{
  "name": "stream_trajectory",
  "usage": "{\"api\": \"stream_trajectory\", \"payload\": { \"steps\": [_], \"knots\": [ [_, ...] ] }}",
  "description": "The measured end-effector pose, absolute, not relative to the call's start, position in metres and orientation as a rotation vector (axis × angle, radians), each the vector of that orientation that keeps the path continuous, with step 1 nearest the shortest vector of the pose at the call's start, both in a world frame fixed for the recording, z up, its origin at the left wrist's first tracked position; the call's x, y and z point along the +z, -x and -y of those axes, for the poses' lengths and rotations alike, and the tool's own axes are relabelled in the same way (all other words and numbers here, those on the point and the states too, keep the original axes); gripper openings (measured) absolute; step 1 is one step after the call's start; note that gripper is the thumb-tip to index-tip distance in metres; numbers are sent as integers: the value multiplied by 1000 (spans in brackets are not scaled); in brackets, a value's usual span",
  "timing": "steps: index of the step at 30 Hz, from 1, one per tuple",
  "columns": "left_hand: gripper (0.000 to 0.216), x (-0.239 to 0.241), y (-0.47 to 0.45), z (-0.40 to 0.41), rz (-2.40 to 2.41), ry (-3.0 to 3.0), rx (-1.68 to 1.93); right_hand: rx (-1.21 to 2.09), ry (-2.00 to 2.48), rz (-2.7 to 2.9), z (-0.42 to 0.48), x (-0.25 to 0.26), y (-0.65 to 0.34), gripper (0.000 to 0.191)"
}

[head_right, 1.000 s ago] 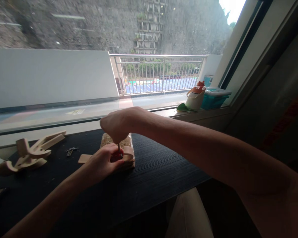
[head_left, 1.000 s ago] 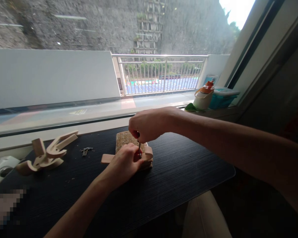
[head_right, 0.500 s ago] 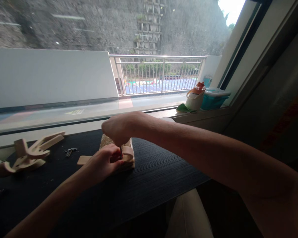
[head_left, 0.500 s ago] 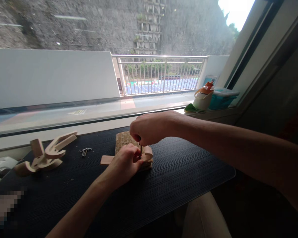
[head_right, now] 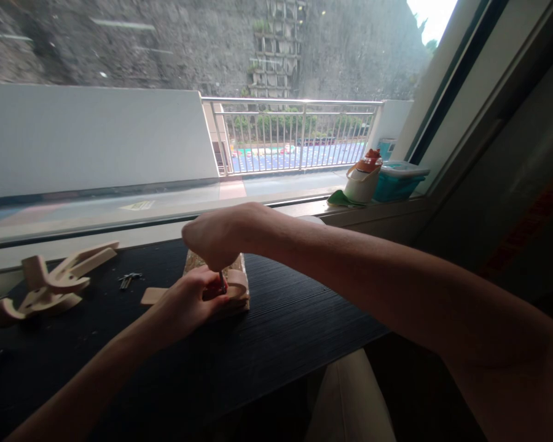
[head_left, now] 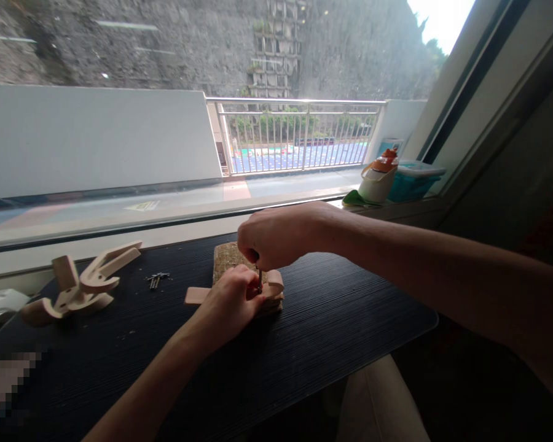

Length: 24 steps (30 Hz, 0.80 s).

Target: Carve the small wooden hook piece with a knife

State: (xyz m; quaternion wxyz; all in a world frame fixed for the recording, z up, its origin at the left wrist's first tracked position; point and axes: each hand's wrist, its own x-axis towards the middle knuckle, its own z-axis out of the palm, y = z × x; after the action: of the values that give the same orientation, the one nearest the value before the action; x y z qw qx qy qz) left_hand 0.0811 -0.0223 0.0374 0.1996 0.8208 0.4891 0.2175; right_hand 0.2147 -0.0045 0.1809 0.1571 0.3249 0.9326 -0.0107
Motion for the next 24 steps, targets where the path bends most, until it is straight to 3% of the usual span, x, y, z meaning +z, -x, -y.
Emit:
{"api": "stream_trajectory", "payload": {
  "steps": [24],
  "knots": [
    [14, 45, -88, 26, -1536, -2352, 524, -22, -819, -2655, 1, 178, -206, 16]
  ]
}}
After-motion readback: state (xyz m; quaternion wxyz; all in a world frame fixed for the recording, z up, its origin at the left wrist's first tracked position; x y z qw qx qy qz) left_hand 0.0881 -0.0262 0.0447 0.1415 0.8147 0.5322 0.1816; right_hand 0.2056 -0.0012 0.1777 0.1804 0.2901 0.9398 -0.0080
